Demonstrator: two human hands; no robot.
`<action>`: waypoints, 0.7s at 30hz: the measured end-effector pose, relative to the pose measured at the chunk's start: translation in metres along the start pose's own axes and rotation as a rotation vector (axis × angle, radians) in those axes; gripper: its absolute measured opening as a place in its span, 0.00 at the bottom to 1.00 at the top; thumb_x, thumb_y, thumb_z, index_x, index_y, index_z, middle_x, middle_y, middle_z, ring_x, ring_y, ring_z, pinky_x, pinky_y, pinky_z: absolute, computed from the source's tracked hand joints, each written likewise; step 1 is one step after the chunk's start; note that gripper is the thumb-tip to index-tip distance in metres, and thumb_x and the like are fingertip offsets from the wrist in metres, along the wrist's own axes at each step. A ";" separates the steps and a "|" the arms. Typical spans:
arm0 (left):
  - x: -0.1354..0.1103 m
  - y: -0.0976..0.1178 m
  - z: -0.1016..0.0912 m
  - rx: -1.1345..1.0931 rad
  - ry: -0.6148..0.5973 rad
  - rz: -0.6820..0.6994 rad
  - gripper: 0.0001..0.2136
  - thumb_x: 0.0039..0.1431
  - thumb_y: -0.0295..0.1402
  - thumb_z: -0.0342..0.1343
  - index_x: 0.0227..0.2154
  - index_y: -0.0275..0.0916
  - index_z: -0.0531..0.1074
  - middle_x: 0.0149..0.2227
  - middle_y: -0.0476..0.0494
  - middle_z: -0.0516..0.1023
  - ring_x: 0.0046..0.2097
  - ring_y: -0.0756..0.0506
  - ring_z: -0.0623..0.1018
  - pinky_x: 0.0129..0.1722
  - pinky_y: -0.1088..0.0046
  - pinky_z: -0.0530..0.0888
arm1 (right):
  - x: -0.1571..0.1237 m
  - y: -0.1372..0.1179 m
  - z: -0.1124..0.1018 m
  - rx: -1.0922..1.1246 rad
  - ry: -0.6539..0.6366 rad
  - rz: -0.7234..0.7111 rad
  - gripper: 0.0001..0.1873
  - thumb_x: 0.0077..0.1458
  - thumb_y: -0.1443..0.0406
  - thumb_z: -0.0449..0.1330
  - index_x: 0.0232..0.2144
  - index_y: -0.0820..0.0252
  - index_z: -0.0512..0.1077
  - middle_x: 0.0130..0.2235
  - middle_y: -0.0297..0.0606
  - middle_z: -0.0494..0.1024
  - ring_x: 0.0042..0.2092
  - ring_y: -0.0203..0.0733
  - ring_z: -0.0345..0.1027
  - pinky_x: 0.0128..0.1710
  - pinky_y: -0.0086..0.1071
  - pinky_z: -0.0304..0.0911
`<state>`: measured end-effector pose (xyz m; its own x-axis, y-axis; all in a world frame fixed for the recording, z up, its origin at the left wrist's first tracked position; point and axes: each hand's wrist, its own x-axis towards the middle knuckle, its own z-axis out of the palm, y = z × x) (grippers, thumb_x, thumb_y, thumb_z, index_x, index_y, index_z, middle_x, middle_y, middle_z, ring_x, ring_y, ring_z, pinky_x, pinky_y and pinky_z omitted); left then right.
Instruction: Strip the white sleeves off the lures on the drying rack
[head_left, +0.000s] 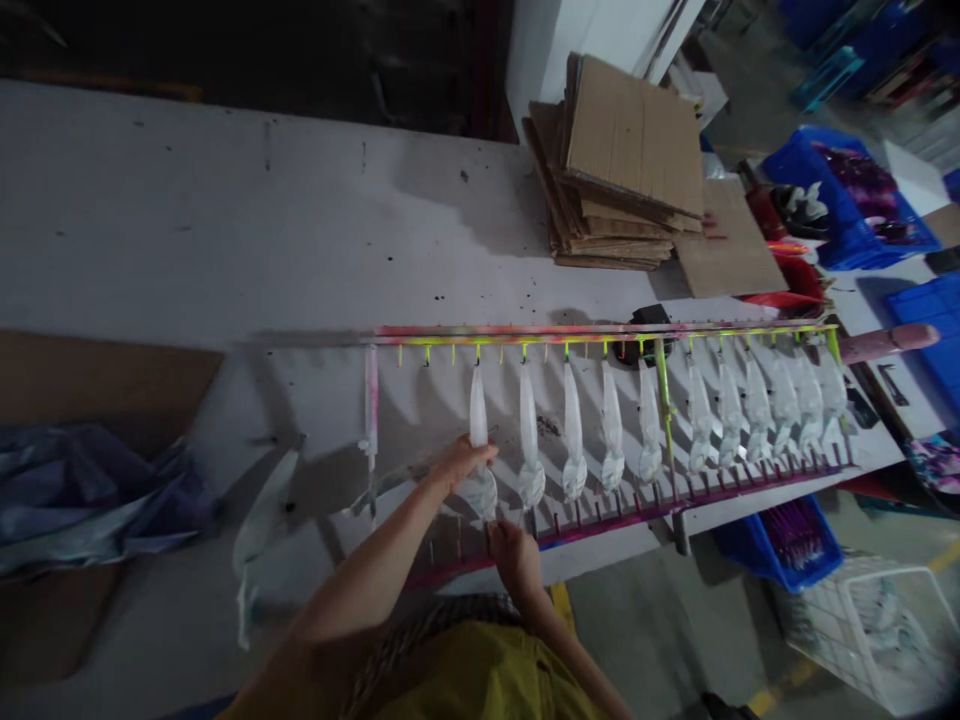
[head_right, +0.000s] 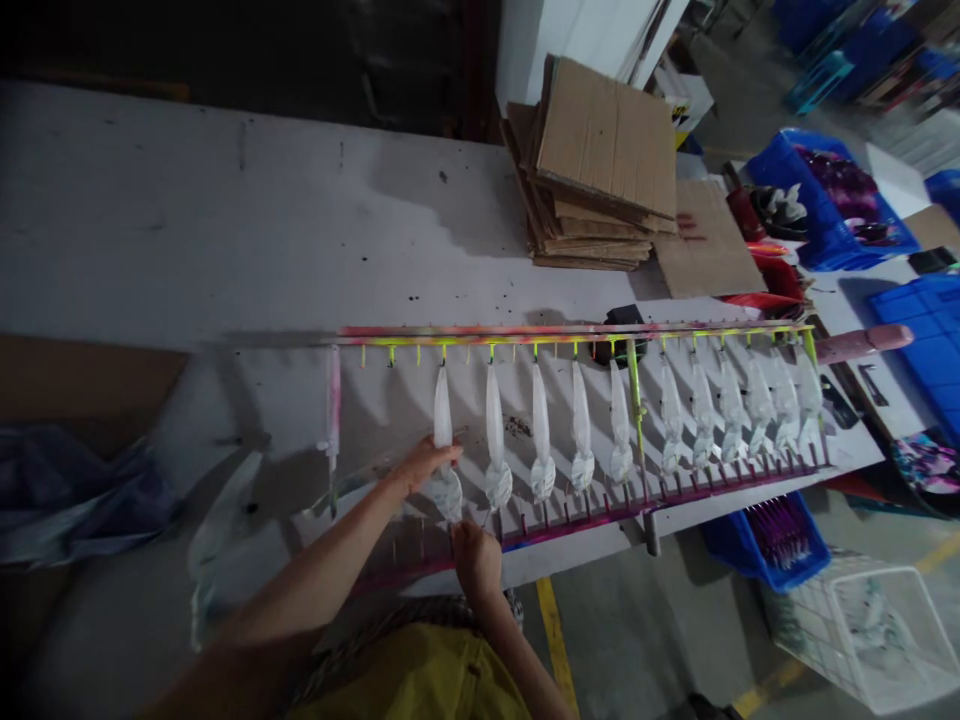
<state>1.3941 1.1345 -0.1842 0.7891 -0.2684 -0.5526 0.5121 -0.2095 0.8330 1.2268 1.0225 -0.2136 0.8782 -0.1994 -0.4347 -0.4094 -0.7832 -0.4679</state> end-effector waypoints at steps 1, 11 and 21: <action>-0.002 0.002 -0.009 0.067 -0.023 0.043 0.11 0.42 0.40 0.61 0.22 0.38 0.72 0.21 0.48 0.73 0.24 0.47 0.71 0.26 0.73 0.64 | -0.001 0.001 -0.001 0.029 -0.002 0.000 0.16 0.63 0.65 0.50 0.25 0.57 0.72 0.24 0.35 0.76 0.26 0.37 0.69 0.26 0.26 0.54; -0.023 -0.012 -0.080 0.967 0.169 0.177 0.19 0.35 0.21 0.62 0.36 0.35 0.72 0.39 0.35 0.76 0.44 0.35 0.76 0.42 0.67 0.69 | -0.020 -0.012 -0.008 0.231 -0.027 -0.116 0.16 0.62 0.66 0.46 0.32 0.60 0.74 0.28 0.34 0.76 0.30 0.36 0.68 0.30 0.24 0.57; -0.039 0.003 -0.082 0.774 0.383 0.101 0.18 0.50 0.39 0.58 0.43 0.38 0.70 0.40 0.37 0.79 0.43 0.39 0.77 0.39 0.69 0.68 | -0.008 -0.079 0.025 -0.282 -0.382 -0.377 0.10 0.59 0.65 0.55 0.39 0.61 0.76 0.34 0.41 0.81 0.35 0.40 0.74 0.30 0.26 0.57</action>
<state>1.3930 1.2212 -0.1582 0.9494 -0.0145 -0.3136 0.1685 -0.8194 0.5480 1.2458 1.1007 -0.1926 0.7780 0.3070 -0.5482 0.0399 -0.8949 -0.4445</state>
